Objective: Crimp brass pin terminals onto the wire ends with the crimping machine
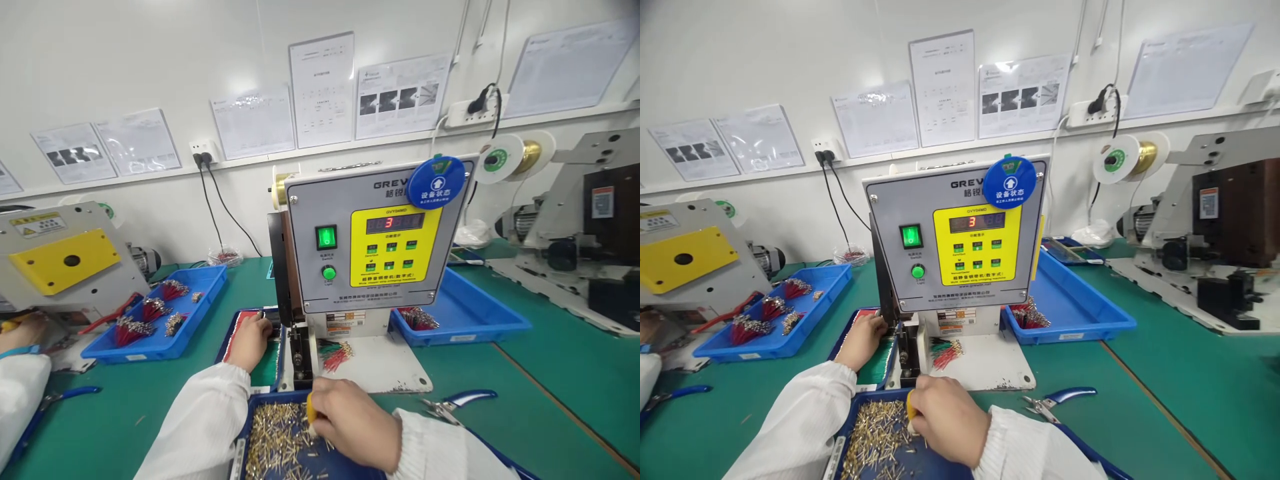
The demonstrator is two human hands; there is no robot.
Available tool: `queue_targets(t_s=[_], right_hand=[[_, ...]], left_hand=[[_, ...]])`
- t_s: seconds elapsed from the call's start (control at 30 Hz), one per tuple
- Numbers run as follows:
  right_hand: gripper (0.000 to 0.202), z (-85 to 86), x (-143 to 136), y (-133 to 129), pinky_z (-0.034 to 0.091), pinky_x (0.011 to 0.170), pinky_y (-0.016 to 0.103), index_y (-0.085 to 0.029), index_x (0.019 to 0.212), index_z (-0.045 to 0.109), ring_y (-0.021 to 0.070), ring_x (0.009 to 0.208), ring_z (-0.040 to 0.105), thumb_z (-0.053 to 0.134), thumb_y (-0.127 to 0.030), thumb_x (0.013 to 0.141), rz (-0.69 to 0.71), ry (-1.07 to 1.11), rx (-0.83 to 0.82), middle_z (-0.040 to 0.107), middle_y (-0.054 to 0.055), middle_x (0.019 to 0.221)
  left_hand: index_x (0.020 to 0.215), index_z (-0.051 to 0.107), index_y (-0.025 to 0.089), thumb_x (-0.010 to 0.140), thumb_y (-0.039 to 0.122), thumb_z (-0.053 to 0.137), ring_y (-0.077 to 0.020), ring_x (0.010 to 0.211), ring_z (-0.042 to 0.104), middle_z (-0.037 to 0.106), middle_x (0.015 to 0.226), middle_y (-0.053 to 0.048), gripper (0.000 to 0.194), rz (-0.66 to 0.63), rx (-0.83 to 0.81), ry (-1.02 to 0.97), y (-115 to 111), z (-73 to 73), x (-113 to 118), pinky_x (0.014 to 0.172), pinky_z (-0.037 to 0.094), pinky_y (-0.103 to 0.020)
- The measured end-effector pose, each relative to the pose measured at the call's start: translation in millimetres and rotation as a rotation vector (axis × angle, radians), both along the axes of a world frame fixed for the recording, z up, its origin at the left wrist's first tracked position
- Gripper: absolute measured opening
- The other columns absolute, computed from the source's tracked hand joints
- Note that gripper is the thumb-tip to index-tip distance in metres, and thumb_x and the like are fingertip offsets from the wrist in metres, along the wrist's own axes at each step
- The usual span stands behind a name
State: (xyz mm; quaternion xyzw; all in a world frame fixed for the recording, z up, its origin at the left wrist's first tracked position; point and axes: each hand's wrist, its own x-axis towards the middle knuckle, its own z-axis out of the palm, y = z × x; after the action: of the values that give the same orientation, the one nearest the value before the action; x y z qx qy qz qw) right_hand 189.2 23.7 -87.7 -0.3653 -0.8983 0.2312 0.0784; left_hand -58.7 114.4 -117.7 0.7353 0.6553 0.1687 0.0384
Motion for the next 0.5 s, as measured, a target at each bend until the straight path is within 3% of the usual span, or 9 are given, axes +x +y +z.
queue_targets(t_s=[0.3,0.5], right_hand=[[0.009,0.7,-3.8,0.6,0.036,0.059,0.023,-0.017,0.081,0.054,0.0161,0.067,0.056,0.055,-0.018,0.090,-0.097,0.013,-0.045,0.061,0.001,0.074],[0.005,11.8,-20.3,1.6,0.033,0.056,0.025,-0.016,0.087,0.055,0.0195,0.068,0.058,0.053,-0.020,0.089,0.029,-0.178,0.101,0.062,0.004,0.074]], left_hand=[[0.081,0.068,0.017,0.089,0.019,0.051,-0.0219,0.093,0.053,0.060,0.088,-0.008,0.020,0.022,0.118,-0.094,-2.7,-11.6,-2.5,0.085,0.040,-0.033],[0.079,0.067,0.017,0.089,0.017,0.050,-0.0226,0.092,0.050,0.060,0.088,-0.007,0.020,0.012,0.141,-0.141,-6.7,-10.2,-2.4,0.086,0.040,-0.035]])
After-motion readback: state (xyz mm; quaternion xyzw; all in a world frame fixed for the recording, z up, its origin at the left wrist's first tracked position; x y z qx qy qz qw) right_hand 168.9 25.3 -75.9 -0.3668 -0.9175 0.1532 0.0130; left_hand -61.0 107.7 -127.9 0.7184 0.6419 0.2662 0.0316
